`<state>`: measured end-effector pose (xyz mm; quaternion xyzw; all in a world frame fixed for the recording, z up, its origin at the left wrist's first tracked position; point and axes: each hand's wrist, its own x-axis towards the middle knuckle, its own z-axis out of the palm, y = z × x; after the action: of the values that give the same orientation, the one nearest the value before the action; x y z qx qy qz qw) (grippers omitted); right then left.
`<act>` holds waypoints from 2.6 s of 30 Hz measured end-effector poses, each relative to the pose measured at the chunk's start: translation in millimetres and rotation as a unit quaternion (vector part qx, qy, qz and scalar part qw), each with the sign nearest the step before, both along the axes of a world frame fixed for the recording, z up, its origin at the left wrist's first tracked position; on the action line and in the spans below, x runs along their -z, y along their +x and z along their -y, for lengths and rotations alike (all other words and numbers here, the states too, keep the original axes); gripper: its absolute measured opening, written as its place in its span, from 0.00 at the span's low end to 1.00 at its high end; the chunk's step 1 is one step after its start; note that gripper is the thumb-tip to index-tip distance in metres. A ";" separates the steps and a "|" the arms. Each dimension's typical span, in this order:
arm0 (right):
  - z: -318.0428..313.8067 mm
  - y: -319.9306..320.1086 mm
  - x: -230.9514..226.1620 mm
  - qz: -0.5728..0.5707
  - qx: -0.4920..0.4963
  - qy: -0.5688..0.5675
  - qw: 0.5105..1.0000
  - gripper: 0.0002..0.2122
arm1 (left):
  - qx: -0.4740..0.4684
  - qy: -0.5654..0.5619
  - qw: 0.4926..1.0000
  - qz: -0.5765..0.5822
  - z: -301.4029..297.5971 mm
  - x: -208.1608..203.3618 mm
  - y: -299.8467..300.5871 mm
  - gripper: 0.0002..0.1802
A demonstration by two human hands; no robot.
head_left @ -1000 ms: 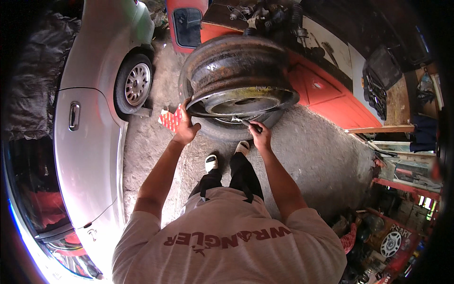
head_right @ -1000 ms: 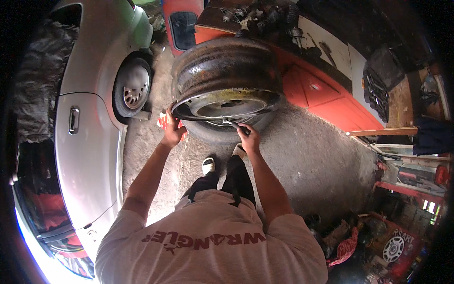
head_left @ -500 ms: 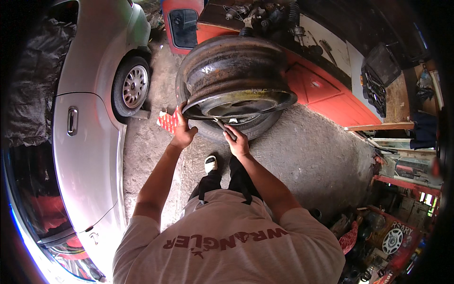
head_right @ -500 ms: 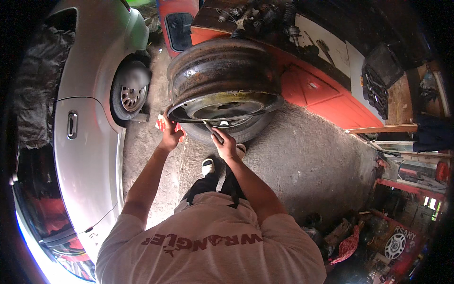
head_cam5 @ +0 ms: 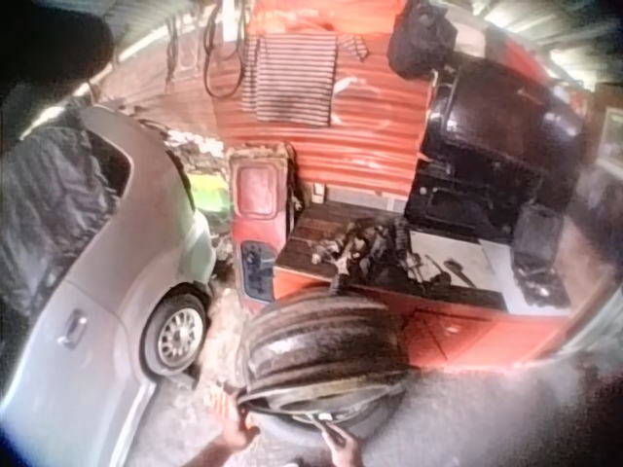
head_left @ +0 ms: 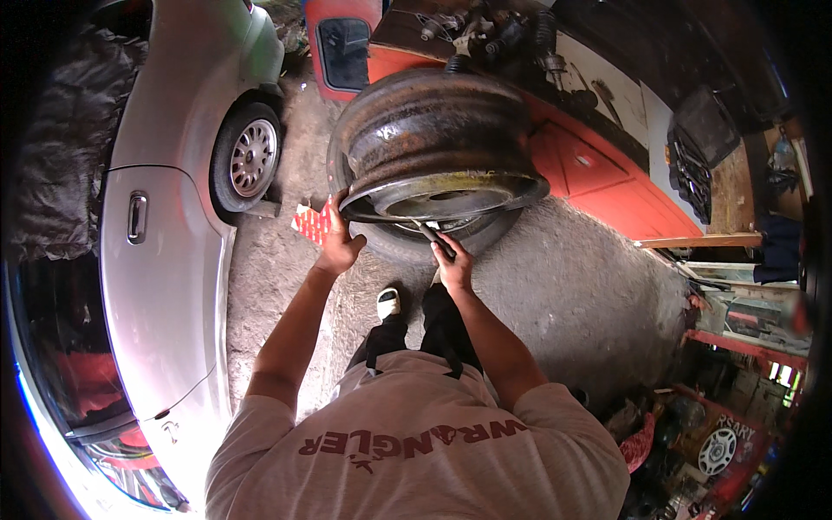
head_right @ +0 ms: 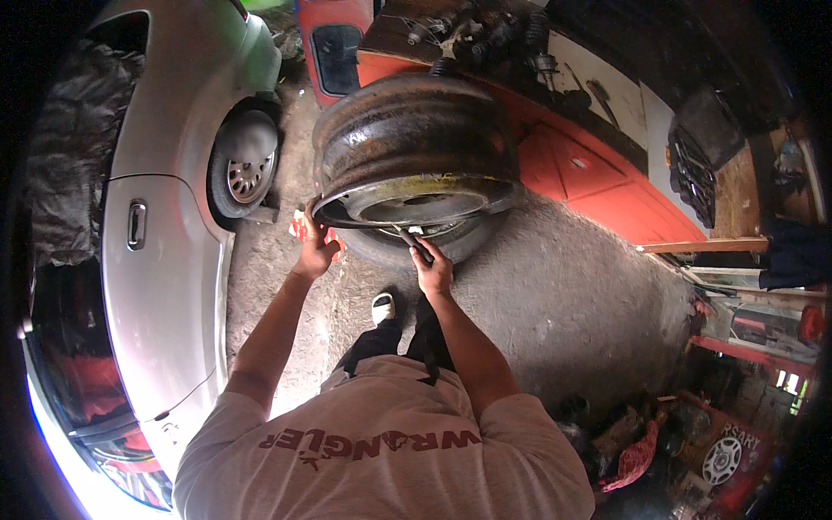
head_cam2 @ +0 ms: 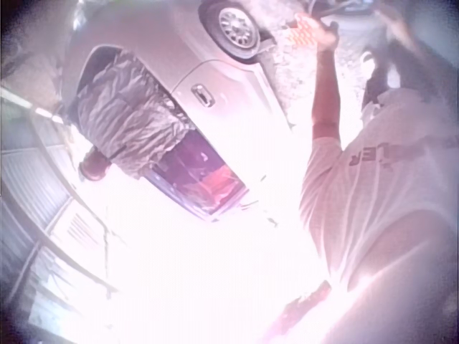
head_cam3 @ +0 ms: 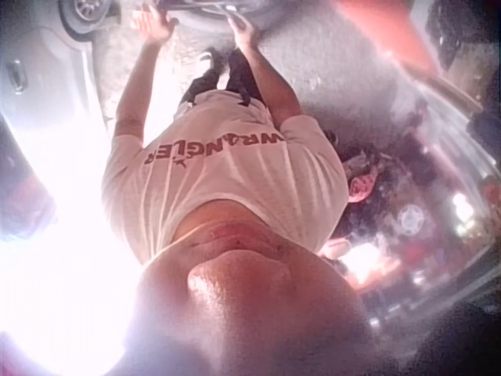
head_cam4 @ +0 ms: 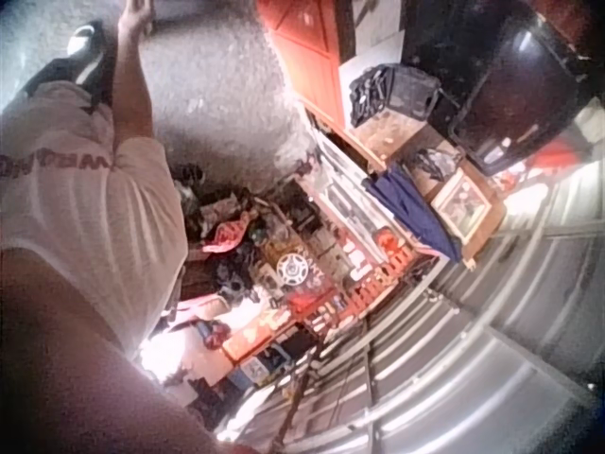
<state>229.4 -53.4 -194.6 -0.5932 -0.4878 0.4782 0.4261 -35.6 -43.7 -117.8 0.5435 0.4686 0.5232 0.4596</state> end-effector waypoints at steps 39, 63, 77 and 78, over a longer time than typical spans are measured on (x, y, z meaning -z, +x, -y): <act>-11.6 84.3 22.8 0.074 0.025 0.074 0.994 0.11 | -0.009 0.022 1.000 0.006 -4.3 6.7 2.3 0.56; -24.9 75.6 -10.9 -0.039 0.026 -0.075 0.996 0.09 | -0.017 0.027 0.999 -0.020 -1.3 6.5 0.7 0.56; -8.6 63.9 -2.4 -0.014 0.080 -0.077 0.994 0.09 | -0.012 0.007 1.000 -0.017 0.6 8.8 -0.2 0.56; -9.8 64.6 -4.6 0.000 0.062 -0.086 0.994 0.09 | -0.020 0.018 0.999 -0.032 -0.4 11.7 -0.2 0.56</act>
<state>293.9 -43.5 -190.0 -0.6571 -0.4070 0.4909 0.4019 -35.7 -43.3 -129.5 0.5582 0.4845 0.5230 0.4245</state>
